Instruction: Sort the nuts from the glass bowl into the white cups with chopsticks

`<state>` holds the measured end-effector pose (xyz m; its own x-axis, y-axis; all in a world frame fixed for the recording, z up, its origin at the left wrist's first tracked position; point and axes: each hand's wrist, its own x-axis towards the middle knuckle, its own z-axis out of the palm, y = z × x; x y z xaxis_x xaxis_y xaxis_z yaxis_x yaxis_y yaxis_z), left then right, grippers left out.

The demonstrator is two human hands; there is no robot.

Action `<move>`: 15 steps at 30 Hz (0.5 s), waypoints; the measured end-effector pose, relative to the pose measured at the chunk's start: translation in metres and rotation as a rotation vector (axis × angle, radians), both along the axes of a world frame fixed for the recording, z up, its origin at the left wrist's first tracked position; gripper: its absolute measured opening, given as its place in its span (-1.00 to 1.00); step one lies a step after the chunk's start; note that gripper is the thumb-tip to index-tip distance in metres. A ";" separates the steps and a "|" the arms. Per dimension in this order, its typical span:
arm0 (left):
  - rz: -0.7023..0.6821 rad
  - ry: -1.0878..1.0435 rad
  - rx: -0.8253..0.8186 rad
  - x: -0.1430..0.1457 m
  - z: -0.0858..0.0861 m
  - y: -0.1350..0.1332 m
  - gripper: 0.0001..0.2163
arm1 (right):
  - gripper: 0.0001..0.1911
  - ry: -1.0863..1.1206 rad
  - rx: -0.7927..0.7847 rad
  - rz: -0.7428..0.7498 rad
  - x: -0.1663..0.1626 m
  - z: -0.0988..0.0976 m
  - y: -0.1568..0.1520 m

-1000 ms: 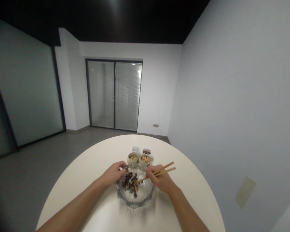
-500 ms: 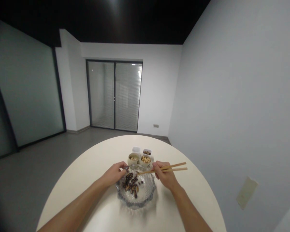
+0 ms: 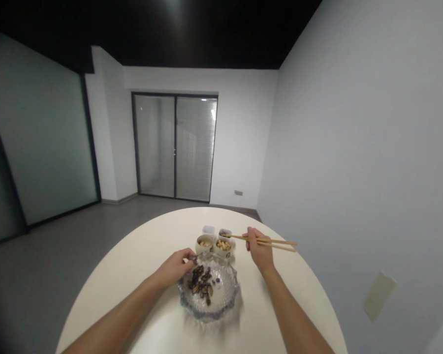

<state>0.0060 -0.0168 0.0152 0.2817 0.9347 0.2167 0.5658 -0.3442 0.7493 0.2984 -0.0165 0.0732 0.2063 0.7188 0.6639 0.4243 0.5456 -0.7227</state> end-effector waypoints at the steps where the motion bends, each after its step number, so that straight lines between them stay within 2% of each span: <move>1: -0.002 -0.005 -0.001 0.000 0.000 0.000 -0.77 | -0.36 -0.004 -0.002 -0.012 0.001 -0.001 0.006; 9: -0.012 -0.020 -0.004 0.000 0.003 0.001 -0.78 | -0.39 -0.167 -0.072 -0.043 0.001 -0.017 0.039; 15: -0.011 -0.010 -0.002 -0.001 0.004 0.000 -0.77 | -0.40 -0.094 -0.047 -0.031 -0.007 -0.008 0.027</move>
